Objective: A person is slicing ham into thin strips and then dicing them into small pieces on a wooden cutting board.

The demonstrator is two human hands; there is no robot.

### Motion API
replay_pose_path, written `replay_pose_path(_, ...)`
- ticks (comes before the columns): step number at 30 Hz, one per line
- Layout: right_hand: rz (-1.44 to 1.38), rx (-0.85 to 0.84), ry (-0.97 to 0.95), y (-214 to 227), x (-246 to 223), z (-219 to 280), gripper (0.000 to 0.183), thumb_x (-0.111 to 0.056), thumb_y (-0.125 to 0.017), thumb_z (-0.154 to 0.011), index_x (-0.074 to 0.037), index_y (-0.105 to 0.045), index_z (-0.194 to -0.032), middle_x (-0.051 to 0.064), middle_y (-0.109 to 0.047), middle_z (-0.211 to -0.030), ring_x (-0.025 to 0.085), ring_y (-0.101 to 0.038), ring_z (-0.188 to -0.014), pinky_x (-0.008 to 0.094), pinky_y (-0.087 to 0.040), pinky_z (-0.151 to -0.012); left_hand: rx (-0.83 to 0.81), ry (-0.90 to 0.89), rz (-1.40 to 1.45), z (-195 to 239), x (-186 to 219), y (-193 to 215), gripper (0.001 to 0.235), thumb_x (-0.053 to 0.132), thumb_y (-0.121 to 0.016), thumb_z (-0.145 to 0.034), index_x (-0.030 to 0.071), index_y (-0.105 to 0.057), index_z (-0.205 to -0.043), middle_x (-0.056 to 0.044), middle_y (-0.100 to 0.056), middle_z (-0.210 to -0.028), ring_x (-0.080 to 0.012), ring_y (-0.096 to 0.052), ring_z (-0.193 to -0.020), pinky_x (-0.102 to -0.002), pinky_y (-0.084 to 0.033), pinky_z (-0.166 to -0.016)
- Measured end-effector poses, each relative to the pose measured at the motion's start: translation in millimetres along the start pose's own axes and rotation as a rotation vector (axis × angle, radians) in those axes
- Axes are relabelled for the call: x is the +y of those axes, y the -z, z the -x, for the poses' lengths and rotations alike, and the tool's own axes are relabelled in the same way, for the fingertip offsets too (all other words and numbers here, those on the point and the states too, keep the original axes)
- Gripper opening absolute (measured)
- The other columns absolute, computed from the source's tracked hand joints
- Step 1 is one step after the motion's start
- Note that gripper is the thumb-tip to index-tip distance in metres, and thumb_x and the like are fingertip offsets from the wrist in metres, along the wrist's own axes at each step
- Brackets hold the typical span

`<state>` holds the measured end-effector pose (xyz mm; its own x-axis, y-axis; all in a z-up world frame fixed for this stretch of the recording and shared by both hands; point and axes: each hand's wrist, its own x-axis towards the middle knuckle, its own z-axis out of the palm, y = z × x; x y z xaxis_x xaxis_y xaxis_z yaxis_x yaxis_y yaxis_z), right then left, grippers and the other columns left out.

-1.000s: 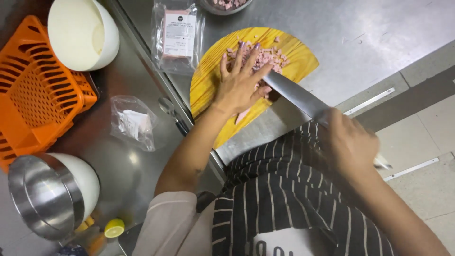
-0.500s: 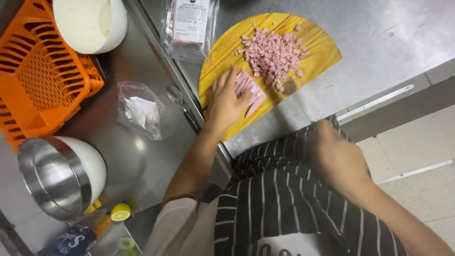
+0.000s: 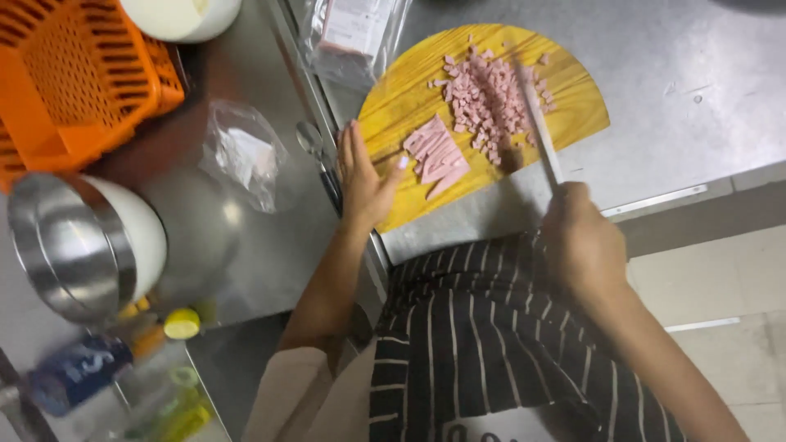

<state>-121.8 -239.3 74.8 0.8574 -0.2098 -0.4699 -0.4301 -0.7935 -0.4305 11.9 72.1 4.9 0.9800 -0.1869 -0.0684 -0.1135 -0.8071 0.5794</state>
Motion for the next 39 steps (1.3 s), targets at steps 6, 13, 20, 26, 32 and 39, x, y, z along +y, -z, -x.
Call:
replay_pose_path(6,0.046,0.109,0.039,0,71,-30,0.028,-0.02,-0.052,-0.111,-0.001,-0.052,-0.131,0.026,-0.073,-0.084,0.049,-0.074,-0.079,0.059,-0.057,-0.067,0.086,0.006,0.195,23,21,-37,0.101,0.053,-0.062,-0.097,-0.002,-0.011,-0.164,-0.039,-0.007,-0.164,-0.0584,-0.004,-0.153,-0.067,-0.005,-0.123)
replay_pose_path(13,0.048,0.028,0.069,22,95,-33,0.035,-0.018,-0.057,-0.104,-0.003,-0.054,-0.135,0.02,-0.076,-0.095,0.047,-0.075,-0.081,0.058,-0.058,-0.068,0.107,0.078,0.353,48,90,-77,0.093,0.047,-0.059,-0.1,0.001,-0.011,-0.165,-0.035,0.002,-0.167,-0.0557,0.007,-0.154,-0.064,0.005,-0.123)
replay_pose_path(20,0.335,0.024,0.32,47,45,-28,0.026,-0.027,-0.055,-0.101,-0.016,-0.056,-0.124,0.007,-0.073,-0.087,0.032,-0.077,-0.072,0.046,-0.061,-0.061,0.12,0.125,0.177,18,140,-68,0.093,0.036,-0.079,-0.088,0.007,-0.027,-0.16,-0.026,-0.027,-0.16,-0.0509,-0.031,-0.146,-0.064,-0.024,-0.116)
replay_pose_path(26,0.438,0.002,0.446,45,47,-48,0.029,-0.028,-0.054,-0.097,-0.016,-0.055,-0.123,0.002,-0.065,-0.084,0.03,-0.077,-0.069,0.044,-0.061,-0.057,-0.026,0.097,-0.179,-13,172,-73,0.121,0.067,-0.082,-0.062,0.004,-0.035,-0.154,-0.024,-0.045,-0.148,-0.0487,-0.052,-0.129,-0.063,-0.041,-0.1)
replay_pose_path(32,0.486,-0.079,0.444,51,46,-53,0.024,-0.021,-0.051,-0.097,-0.015,-0.054,-0.12,-0.002,-0.061,-0.084,0.025,-0.077,-0.068,0.042,-0.061,-0.056,-0.109,0.091,-0.357,-24,175,-91,0.114,0.055,-0.084,-0.056,-0.001,-0.041,-0.146,-0.021,-0.045,-0.143,-0.0439,-0.053,-0.124,-0.056,-0.046,-0.098)
replay_pose_path(39,0.462,-0.15,0.44,55,42,-55,0.025,-0.024,-0.05,-0.098,-0.014,-0.051,-0.121,-0.001,-0.058,-0.085,0.027,-0.077,-0.068,0.046,-0.061,-0.054,-0.062,0.09,-0.393,-19,179,-94,0.111,0.051,-0.087,-0.058,0.0,-0.043,-0.146,-0.02,-0.048,-0.141,-0.0423,-0.055,-0.122,-0.054,-0.047,-0.098)
